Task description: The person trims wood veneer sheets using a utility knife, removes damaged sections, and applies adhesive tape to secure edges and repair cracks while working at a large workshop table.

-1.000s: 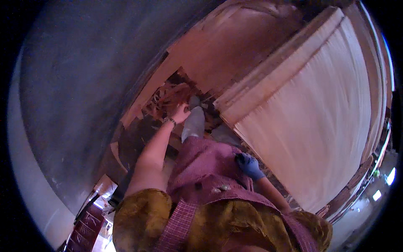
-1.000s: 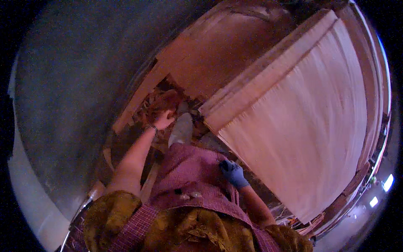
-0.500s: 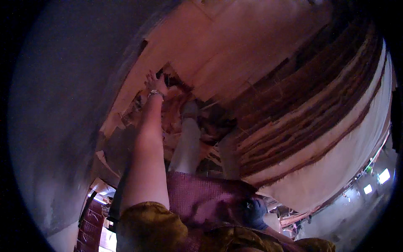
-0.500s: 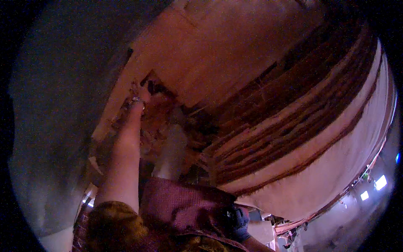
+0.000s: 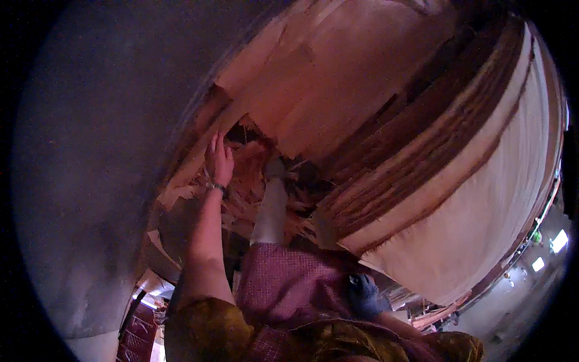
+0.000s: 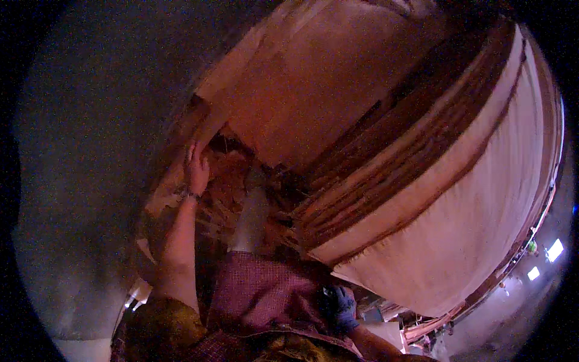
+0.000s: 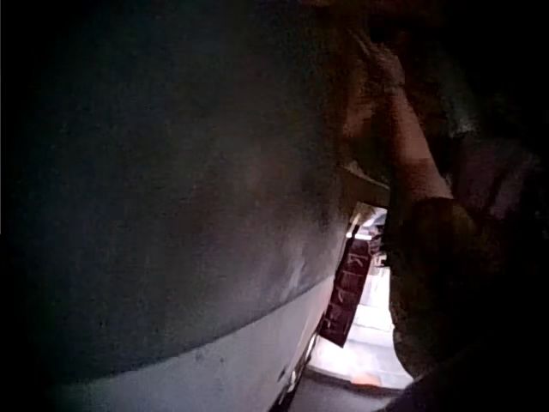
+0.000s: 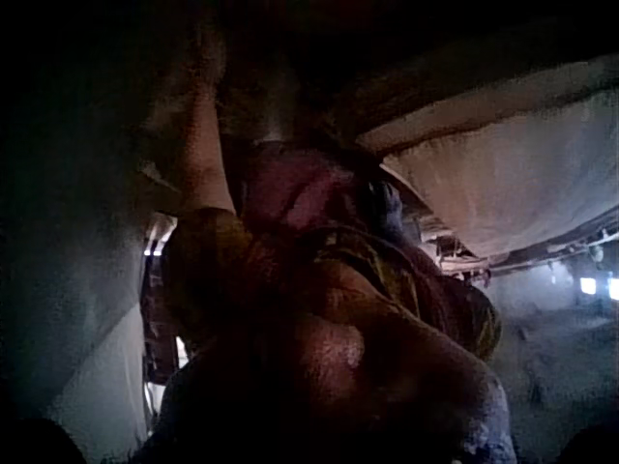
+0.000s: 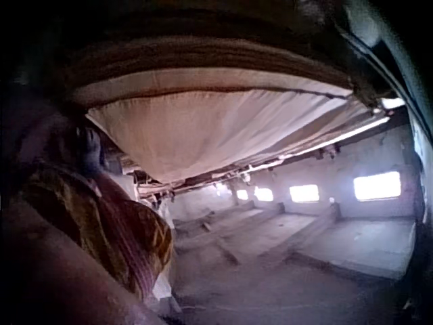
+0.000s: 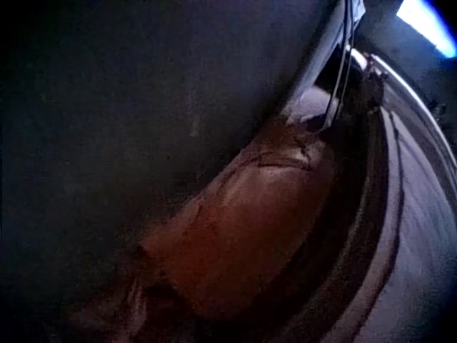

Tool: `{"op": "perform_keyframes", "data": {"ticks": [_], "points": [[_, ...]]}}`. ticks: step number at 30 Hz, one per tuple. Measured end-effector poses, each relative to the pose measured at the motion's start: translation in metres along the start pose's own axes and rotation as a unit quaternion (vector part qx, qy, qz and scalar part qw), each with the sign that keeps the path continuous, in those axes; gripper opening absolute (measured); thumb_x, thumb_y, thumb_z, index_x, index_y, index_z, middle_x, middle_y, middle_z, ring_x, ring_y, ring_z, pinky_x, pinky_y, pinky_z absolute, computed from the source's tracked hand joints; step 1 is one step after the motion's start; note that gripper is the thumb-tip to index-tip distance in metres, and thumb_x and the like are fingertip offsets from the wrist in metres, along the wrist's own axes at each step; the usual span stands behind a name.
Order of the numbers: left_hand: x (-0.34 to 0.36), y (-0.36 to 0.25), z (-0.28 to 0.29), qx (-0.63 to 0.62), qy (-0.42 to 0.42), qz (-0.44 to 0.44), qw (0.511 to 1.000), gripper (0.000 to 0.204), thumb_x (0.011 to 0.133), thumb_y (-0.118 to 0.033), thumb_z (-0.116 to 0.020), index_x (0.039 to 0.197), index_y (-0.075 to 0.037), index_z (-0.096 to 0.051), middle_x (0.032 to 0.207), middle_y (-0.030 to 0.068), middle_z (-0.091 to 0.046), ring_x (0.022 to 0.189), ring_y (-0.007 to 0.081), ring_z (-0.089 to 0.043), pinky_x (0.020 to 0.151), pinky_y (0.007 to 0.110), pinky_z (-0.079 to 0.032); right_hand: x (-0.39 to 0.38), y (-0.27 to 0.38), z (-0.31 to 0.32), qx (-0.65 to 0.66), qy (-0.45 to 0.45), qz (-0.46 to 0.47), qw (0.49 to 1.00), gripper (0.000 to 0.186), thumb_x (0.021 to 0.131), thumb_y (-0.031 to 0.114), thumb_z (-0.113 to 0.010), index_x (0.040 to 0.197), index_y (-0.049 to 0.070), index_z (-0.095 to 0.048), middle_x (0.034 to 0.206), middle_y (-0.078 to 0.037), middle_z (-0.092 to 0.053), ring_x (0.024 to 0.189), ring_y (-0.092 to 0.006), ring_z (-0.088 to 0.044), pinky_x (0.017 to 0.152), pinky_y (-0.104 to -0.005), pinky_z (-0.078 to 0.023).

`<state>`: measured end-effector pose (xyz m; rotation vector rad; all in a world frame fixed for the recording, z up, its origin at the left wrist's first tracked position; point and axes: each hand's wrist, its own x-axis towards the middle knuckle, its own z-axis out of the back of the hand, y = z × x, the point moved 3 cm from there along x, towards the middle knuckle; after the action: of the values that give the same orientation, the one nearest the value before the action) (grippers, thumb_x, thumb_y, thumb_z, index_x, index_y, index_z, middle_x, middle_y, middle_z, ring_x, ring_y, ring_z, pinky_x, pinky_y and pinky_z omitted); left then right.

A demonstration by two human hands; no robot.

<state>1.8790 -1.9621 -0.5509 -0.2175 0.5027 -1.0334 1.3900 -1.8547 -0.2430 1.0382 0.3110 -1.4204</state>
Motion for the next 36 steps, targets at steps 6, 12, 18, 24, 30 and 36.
{"op": "perform_keyframes", "data": {"ticks": [6, 12, 18, 24, 30, 36], "points": [[-0.027, -0.116, 0.176, -0.127, -0.099, -0.005, 0.987, 0.023, 0.090, -0.011, -0.062, 0.112, -0.004, -0.064, 0.125, 0.0134, -0.058, 0.114, 0.0311, -0.058, 0.096, 0.040, -0.047, -0.020, 0.004, 0.000, 0.006, -0.014, 0.029, 0.999, 0.022, 0.085, 0.017, -0.065, 0.104, 0.007, -0.061, 0.103, -0.019, -0.062, 0.099, -0.0414, -0.058, 0.084, -0.0476, -0.049], [-0.044, -0.268, 0.343, -0.336, -0.182, -0.158, 0.910, 0.014, 0.090, -0.011, -0.066, 0.100, 0.000, -0.065, 0.102, 0.0126, -0.061, 0.097, 0.0288, -0.062, 0.088, 0.035, -0.050, -0.067, 0.022, 0.005, 0.057, -0.070, -0.002, 0.996, 0.021, 0.091, 0.027, -0.060, 0.101, 0.009, -0.061, 0.104, -0.019, -0.063, 0.097, -0.0398, -0.061, 0.082, -0.0474, -0.050], [-0.117, -0.461, 0.450, -0.236, -0.194, -0.425, 0.852, 0.019, 0.094, -0.011, -0.058, 0.109, -0.001, -0.065, 0.106, 0.0147, -0.059, 0.098, 0.0319, -0.060, 0.089, 0.041, -0.049, -0.167, -0.001, -0.006, 0.146, -0.271, -0.096, 0.946, 0.029, 0.090, 0.034, -0.061, 0.106, 0.010, -0.064, 0.099, -0.019, -0.066, 0.091, -0.0393, -0.064, 0.078, -0.0466, -0.053], [-0.264, -0.605, 0.443, -0.196, -0.178, -0.662, 0.701, 0.010, 0.093, -0.010, -0.054, 0.097, -0.003, -0.061, 0.114, 0.0189, -0.062, 0.119, 0.0378, -0.056, 0.100, 0.048, -0.046, -0.233, -0.070, -0.052, 0.272, -0.307, -0.105, 0.906, 0.030, 0.090, 0.037, -0.059, 0.106, 0.012, -0.065, 0.104, -0.018, -0.066, 0.090, -0.0397, -0.064, 0.078, -0.0473, -0.052], [-0.476, -0.750, 0.401, -0.133, -0.103, -0.804, 0.571, 0.008, 0.089, -0.003, -0.056, 0.096, -0.006, -0.058, 0.105, 0.0122, -0.068, 0.110, 0.0322, -0.064, 0.101, 0.051, -0.045, -0.297, -0.189, -0.127, 0.344, -0.379, -0.079, 0.855, 0.033, 0.091, 0.041, -0.058, 0.107, 0.013, -0.064, 0.101, -0.016, -0.068, 0.093, -0.0365, -0.064, 0.078, -0.0444, -0.051], [-0.688, -0.863, 0.332, -0.159, -0.067, -0.870, 0.461, 0.011, 0.085, -0.002, -0.062, 0.095, -0.009, -0.063, 0.096, 0.0081, -0.070, 0.091, 0.0274, -0.067, 0.082, 0.041, -0.053, -0.459, -0.262, -0.113, 0.382, -0.471, -0.269, 0.748, 0.031, 0.088, 0.034, -0.060, 0.109, 0.012, -0.064, 0.101, -0.017, -0.068, 0.093, -0.0379, -0.065, 0.079, -0.0444, -0.053]]}}
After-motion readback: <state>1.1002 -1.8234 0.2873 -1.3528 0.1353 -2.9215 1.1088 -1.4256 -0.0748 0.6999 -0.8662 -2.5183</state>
